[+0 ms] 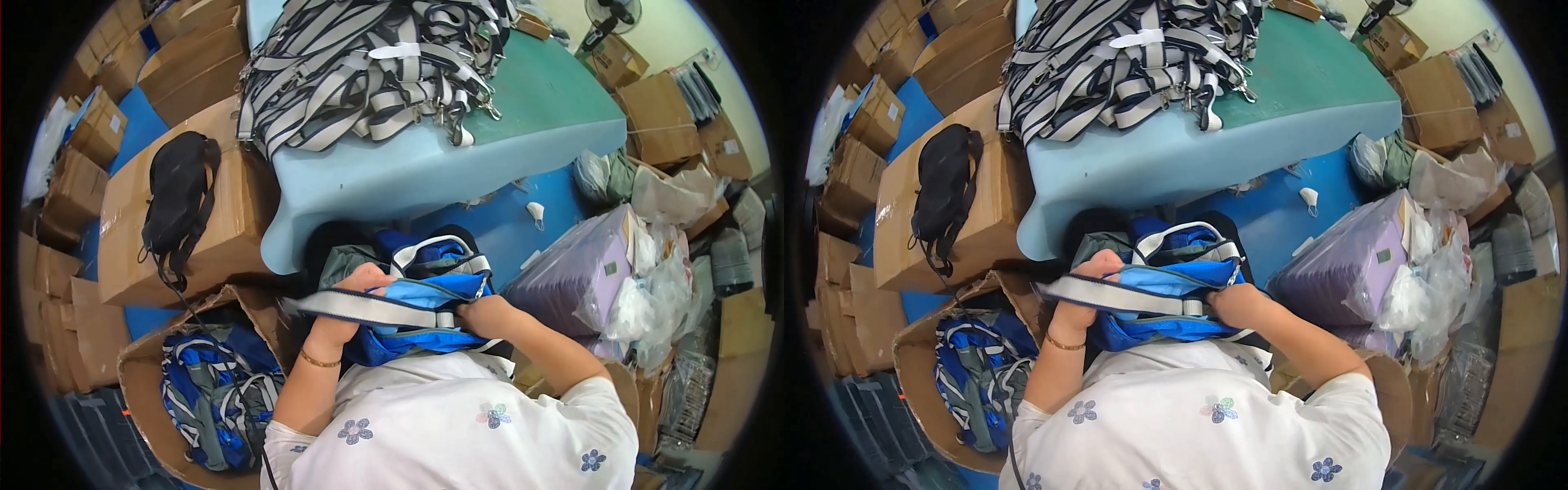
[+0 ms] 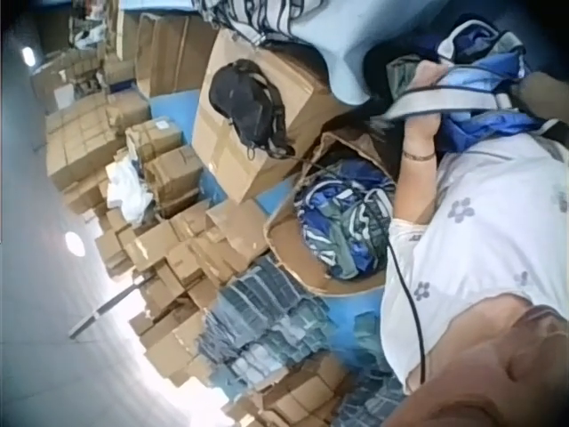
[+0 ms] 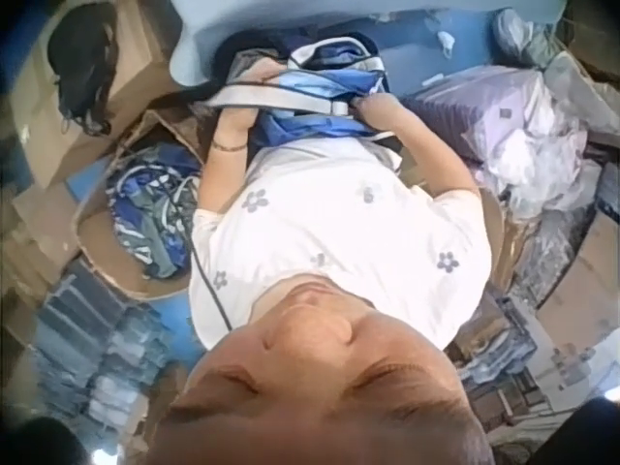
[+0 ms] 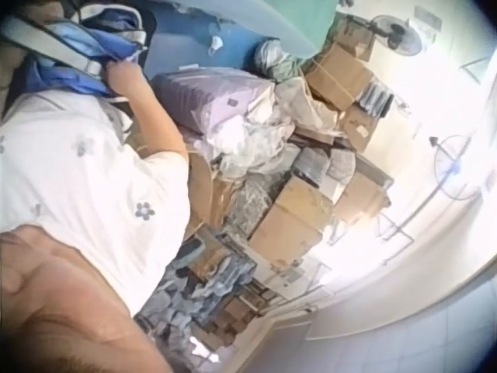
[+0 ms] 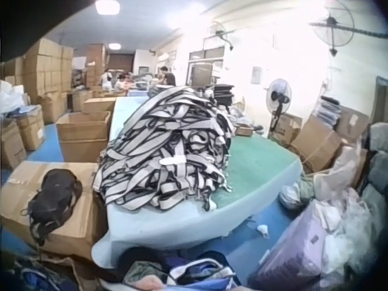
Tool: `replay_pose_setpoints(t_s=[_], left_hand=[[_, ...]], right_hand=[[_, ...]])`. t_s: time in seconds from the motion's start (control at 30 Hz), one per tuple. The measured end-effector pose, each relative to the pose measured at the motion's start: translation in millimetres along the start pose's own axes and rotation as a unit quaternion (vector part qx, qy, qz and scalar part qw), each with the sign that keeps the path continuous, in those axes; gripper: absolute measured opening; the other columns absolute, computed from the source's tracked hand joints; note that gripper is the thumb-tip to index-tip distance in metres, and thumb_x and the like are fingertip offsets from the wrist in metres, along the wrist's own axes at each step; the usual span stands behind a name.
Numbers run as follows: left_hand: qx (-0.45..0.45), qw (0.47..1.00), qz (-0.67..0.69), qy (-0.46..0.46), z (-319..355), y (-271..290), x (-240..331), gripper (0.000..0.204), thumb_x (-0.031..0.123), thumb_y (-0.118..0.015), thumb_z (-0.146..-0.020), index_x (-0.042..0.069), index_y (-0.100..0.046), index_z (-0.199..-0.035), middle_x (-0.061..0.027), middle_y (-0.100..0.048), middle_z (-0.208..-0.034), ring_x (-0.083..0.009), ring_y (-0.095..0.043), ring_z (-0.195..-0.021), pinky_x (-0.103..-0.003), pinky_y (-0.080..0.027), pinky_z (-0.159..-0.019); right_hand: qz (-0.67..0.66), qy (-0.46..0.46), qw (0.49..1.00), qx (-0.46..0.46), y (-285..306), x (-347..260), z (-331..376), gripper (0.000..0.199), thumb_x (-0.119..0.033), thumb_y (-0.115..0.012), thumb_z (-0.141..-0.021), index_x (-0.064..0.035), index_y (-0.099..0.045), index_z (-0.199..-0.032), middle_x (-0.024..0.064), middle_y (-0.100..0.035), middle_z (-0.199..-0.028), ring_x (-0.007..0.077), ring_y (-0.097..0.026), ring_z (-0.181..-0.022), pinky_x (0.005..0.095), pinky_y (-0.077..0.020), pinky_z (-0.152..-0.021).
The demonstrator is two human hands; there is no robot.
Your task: Attaching striped shoulder straps with metal clips to blue sports bags.
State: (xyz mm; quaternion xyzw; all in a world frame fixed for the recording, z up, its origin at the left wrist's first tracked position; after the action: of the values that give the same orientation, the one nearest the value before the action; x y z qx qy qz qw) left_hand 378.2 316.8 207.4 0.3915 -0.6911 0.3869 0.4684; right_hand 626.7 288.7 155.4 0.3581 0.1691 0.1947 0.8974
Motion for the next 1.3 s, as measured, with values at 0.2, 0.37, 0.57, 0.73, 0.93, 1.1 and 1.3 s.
replay_pose_setpoints(t_s=[0.2, 0.37, 0.57, 0.73, 0.93, 1.1, 1.3], left_hand=[[-0.169, 0.978, -0.122, -0.027, 0.7, -72.1, 32.0, 0.027, -0.001, -0.065, -0.078, 0.011, -0.072, -0.101, -0.0031, -0.051, -0.091, -0.0170, -0.052, -0.081, -0.027, -0.043, -0.072], [-0.113, 0.950, -0.240, -0.163, 22.5, -87.1, 41.0, 0.027, -0.007, -0.067, -0.073, 0.011, -0.074, -0.091, -0.0055, -0.051, -0.083, -0.0166, -0.052, -0.068, -0.025, -0.043, -0.061], [0.046, 0.990, -0.133, 0.022, 41.7, -33.5, 22.8, 0.014, -0.005, -0.064, -0.081, 0.006, -0.065, -0.090, -0.0079, -0.056, -0.088, -0.0205, -0.056, -0.081, -0.028, -0.047, -0.072], [0.014, 0.990, -0.133, 0.056, 38.2, -29.9, 26.7, 0.011, -0.002, -0.064, -0.080, 0.005, -0.066, -0.088, -0.0073, -0.057, -0.087, -0.0190, -0.057, -0.079, -0.027, -0.048, -0.070], [-0.146, 0.944, -0.295, 0.014, 27.2, -74.2, 26.1, 0.009, 0.004, -0.059, -0.081, 0.007, -0.064, -0.088, -0.0114, -0.060, -0.089, -0.0277, -0.060, -0.082, -0.037, -0.050, -0.070], [-0.229, 0.900, -0.349, 0.127, 43.1, -82.6, -16.7, 0.050, 0.031, -0.053, -0.093, 0.014, -0.040, -0.138, -0.0140, -0.039, -0.139, -0.0277, -0.040, -0.127, -0.041, -0.033, -0.104], [0.022, 0.959, -0.279, 0.043, 39.8, -45.5, 30.6, 0.040, 0.006, -0.070, -0.070, 0.002, -0.057, -0.108, -0.0168, -0.055, -0.112, -0.0339, -0.052, -0.109, -0.040, -0.038, -0.097]], right_hand=[[0.305, 0.185, 0.784, 0.508, -30.1, -40.4, -78.0, 0.028, -0.021, -0.054, -0.084, -0.0141, -0.065, -0.108, 0.0104, -0.066, -0.110, 0.0279, -0.058, -0.112, 0.0482, -0.0392, -0.100], [0.198, 0.191, 0.844, 0.461, -48.9, -13.5, -100.6, 0.029, -0.021, -0.053, -0.085, -0.0130, -0.065, -0.110, 0.0120, -0.065, -0.111, 0.0292, -0.058, -0.112, 0.0469, -0.0404, -0.099], [0.046, 0.176, 0.916, 0.357, -28.7, -1.9, -94.9, 0.030, -0.020, -0.053, -0.086, -0.0114, -0.064, -0.112, 0.0145, -0.064, -0.113, 0.0311, -0.057, -0.112, 0.0448, -0.0422, -0.098], [0.001, 0.182, 0.980, 0.080, 17.9, -25.8, -15.9, 0.027, -0.020, -0.056, -0.086, -0.0076, -0.065, -0.108, 0.0159, -0.065, -0.106, 0.0327, -0.063, -0.096, 0.0389, -0.0509, -0.084], [-0.234, 0.210, 0.885, 0.344, 143.1, -71.0, 56.8, 0.028, -0.025, -0.063, -0.086, -0.0097, -0.064, -0.109, 0.0085, -0.069, -0.088, 0.0292, -0.066, -0.080, 0.0358, -0.0519, -0.071], [-0.254, 0.298, 0.912, 0.122, 121.2, -123.4, 10.4, 0.036, -0.035, -0.064, -0.089, -0.0116, -0.062, -0.116, 0.0108, -0.067, -0.097, 0.0276, -0.065, -0.083, 0.0341, -0.0513, -0.073], [-0.703, 0.384, 0.575, 0.163, 113.0, -68.1, 9.3, 0.034, 0.009, -0.062, -0.079, -0.0050, -0.055, -0.110, 0.0034, -0.055, -0.107, 0.0115, -0.056, -0.101, 0.0288, -0.0482, -0.085]])
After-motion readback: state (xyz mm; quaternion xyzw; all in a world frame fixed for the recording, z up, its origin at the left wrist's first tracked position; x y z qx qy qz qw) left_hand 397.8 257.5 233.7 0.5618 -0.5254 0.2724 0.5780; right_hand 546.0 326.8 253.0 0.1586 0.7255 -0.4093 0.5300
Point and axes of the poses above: each hand's wrist, its own z-axis away from the middle knuckle, its own y-axis out of the back of the hand, x = y × z, the point moved 5 cm from there along -z, towards the middle knuckle
